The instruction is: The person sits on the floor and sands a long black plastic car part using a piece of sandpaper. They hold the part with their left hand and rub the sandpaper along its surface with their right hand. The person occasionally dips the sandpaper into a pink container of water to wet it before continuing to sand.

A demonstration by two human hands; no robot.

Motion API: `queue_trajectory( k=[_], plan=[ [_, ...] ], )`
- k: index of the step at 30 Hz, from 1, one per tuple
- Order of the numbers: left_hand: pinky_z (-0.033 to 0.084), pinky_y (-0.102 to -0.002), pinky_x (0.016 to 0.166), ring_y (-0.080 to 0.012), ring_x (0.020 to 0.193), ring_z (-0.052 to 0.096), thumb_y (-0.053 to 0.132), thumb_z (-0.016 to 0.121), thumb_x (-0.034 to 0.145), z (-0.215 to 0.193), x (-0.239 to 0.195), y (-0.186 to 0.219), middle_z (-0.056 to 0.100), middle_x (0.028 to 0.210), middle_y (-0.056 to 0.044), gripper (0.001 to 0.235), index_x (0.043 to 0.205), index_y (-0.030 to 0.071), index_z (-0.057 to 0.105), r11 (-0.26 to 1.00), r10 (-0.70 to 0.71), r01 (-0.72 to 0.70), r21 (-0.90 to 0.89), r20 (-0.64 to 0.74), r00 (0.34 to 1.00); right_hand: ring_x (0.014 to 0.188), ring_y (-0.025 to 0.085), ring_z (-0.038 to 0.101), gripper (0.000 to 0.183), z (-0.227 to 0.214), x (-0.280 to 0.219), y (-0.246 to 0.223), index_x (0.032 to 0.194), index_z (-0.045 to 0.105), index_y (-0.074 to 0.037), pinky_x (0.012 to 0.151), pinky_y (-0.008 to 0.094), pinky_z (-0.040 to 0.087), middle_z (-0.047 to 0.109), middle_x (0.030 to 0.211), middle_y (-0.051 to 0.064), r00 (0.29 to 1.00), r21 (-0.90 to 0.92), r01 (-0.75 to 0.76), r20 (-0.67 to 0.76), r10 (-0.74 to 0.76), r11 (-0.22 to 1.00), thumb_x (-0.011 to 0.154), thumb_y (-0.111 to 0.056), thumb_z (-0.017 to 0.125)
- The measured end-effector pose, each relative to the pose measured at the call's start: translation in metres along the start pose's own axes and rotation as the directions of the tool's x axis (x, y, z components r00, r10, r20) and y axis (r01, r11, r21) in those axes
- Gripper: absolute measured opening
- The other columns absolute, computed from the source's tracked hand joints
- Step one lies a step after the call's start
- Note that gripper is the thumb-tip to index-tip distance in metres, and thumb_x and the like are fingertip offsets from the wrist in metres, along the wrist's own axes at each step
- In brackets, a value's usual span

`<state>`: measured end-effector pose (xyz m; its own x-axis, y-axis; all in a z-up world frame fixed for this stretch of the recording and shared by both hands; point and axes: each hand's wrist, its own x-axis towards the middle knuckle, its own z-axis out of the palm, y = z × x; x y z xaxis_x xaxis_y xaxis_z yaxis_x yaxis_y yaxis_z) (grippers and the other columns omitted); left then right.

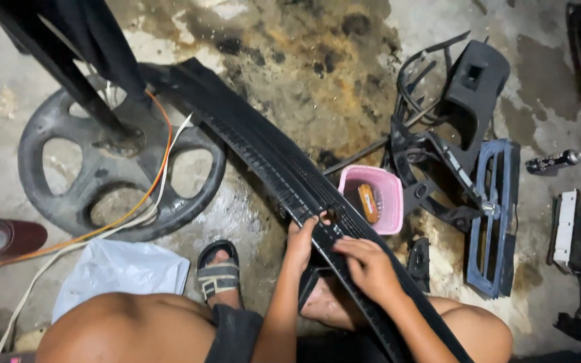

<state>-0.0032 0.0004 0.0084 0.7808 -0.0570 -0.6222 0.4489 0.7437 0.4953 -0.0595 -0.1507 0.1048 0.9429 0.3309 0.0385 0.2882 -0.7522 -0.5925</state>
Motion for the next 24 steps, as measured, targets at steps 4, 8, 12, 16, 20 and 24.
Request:
queue_trajectory(
  k=[4, 8, 12, 16, 20, 24],
  plan=[
    [0.06, -0.034, 0.08, -0.0244, 0.088, 0.073, 0.012, 0.061, 0.09, 0.002, -0.009, 0.013, 0.077, 0.104, -0.014, 0.031, 0.117, 0.003, 0.072, 0.996, -0.062, 0.063, 0.067, -0.016, 0.998, 0.11, 0.015, 0.073, 0.025, -0.021, -0.019, 0.006, 0.115, 0.079, -0.014, 0.104, 0.029, 0.051, 0.08, 0.117, 0.005, 0.9, 0.255, -0.305, -0.236, 0.365, 0.918, 0.095, -0.012, 0.065],
    [0.059, -0.036, 0.084, -0.0258, 0.092, 0.073, 0.011, 0.062, 0.088, 0.004, -0.006, 0.008, 0.077, 0.107, -0.015, 0.032, 0.118, 0.002, 0.069, 0.998, -0.054, 0.055, 0.036, -0.022, 0.998, 0.104, 0.013, 0.074, 0.025, -0.018, -0.028, 0.002, 0.116, 0.079, -0.011, 0.098, 0.027, 0.054, 0.081, 0.115, 0.005, 0.881, 0.33, -0.36, -0.187, 0.434, 0.873, 0.094, -0.014, 0.066],
    [0.06, -0.038, 0.082, -0.0254, 0.09, 0.073, 0.009, 0.062, 0.09, 0.003, -0.009, 0.011, 0.077, 0.103, -0.018, 0.029, 0.117, 0.001, 0.069, 0.997, -0.07, 0.07, -0.038, 0.015, 0.997, 0.11, 0.017, 0.075, 0.025, -0.007, -0.017, -0.015, 0.114, 0.079, -0.011, 0.103, 0.03, 0.054, 0.08, 0.115, 0.005, 0.929, 0.178, -0.271, -0.208, 0.306, 0.946, 0.094, -0.017, 0.065],
    [0.062, -0.047, 0.082, -0.0321, 0.088, 0.076, 0.007, 0.069, 0.09, -0.004, 0.008, -0.011, 0.075, 0.103, -0.024, 0.025, 0.112, -0.003, 0.067, 0.999, 0.032, -0.033, -0.035, -0.022, 0.999, 0.113, 0.035, 0.071, 0.034, 0.002, 0.012, -0.032, 0.111, 0.081, -0.012, 0.096, 0.049, 0.056, 0.08, 0.111, 0.012, 0.964, 0.049, -0.081, -0.249, 0.091, 0.995, 0.086, 0.004, 0.065],
    [0.063, -0.043, 0.08, -0.029, 0.087, 0.076, 0.009, 0.07, 0.089, -0.002, 0.003, -0.009, 0.075, 0.099, -0.021, 0.024, 0.109, -0.003, 0.068, 0.999, 0.051, -0.051, -0.003, -0.037, 0.998, 0.115, 0.039, 0.069, 0.039, 0.022, 0.013, -0.026, 0.111, 0.079, -0.009, 0.1, 0.05, 0.053, 0.078, 0.112, 0.016, 0.999, -0.062, 0.014, -0.047, -0.017, 0.998, 0.08, 0.008, 0.061],
    [0.063, -0.041, 0.08, -0.0239, 0.084, 0.074, 0.01, 0.073, 0.086, 0.0, 0.006, -0.012, 0.074, 0.093, -0.018, 0.024, 0.107, -0.003, 0.069, 0.998, 0.06, -0.059, 0.019, -0.068, 0.996, 0.115, 0.042, 0.068, 0.04, 0.024, 0.008, -0.025, 0.114, 0.076, -0.008, 0.102, 0.053, 0.052, 0.076, 0.113, 0.021, 0.999, -0.102, 0.04, 0.022, -0.038, 0.994, 0.084, 0.003, 0.053]
  ],
)
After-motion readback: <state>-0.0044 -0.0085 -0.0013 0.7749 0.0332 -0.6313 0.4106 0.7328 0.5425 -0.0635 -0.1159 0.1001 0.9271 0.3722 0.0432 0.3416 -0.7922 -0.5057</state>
